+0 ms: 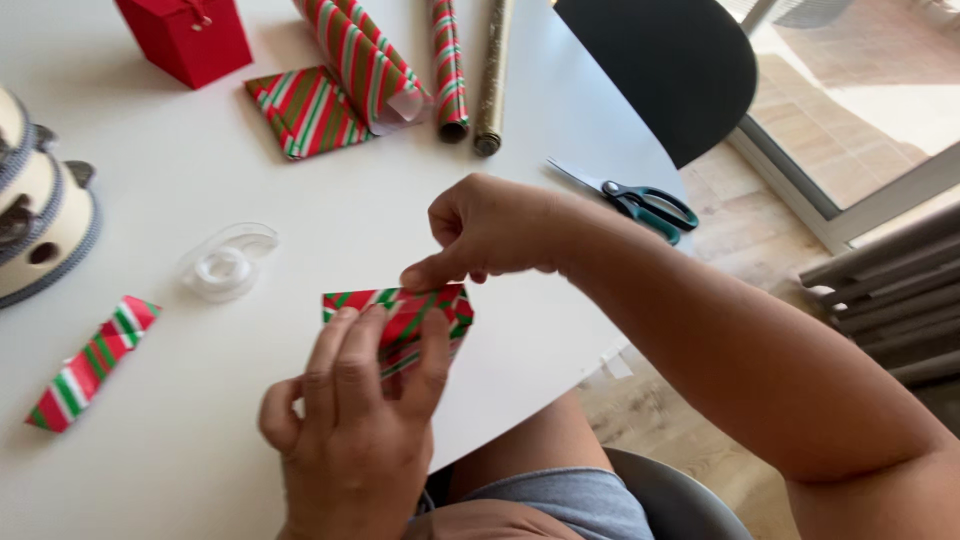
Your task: The person wraps a small red box with striped wrapping paper, folds the edges, and secures them with tape. They then place the wrapped box aside and begin wrapping another red box in the same manner.
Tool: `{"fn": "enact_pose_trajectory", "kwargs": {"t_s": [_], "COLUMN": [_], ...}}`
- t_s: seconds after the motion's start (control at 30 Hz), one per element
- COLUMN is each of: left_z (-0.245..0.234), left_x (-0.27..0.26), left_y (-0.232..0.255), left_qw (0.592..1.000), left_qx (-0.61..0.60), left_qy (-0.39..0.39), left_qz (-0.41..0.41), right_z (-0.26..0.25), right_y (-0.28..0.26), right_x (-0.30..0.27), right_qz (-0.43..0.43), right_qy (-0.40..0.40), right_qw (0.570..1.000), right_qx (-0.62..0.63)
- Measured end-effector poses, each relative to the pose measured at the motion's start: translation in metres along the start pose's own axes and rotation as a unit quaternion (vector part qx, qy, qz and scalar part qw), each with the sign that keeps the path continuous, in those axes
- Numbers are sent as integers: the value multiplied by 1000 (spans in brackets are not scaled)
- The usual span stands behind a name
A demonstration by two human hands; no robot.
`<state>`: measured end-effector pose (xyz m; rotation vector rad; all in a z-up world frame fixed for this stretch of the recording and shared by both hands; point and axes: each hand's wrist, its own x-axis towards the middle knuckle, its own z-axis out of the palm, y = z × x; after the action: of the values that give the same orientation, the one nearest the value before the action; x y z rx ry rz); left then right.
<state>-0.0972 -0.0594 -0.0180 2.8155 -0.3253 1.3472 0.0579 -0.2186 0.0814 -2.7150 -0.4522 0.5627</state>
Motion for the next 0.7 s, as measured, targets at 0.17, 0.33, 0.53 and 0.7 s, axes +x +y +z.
{"fn": "enact_pose_trajectory", "kwargs": {"t_s": [0.17, 0.33, 0.53, 0.7], "left_z": [-6, 10, 37, 58], "left_x": [25, 53, 58, 15], "left_y": [-16, -44, -77, -29], "left_qw": [994, 974, 745, 318], "left_qx": [-101, -163, -486, -856], "left_qy": [-40, -128, -257, 23], "left_qz": [14, 91, -378, -406], "right_z": [-7, -3, 110, 152], "right_y": [65, 145, 144, 56], "right_x": [-20, -105, -110, -69], "right_qz": [-63, -102, -78, -122], "right_qy": [16, 226, 193, 157], "right_qw": [972, 809, 734, 728], "right_qx": [226, 533, 646, 657]}}
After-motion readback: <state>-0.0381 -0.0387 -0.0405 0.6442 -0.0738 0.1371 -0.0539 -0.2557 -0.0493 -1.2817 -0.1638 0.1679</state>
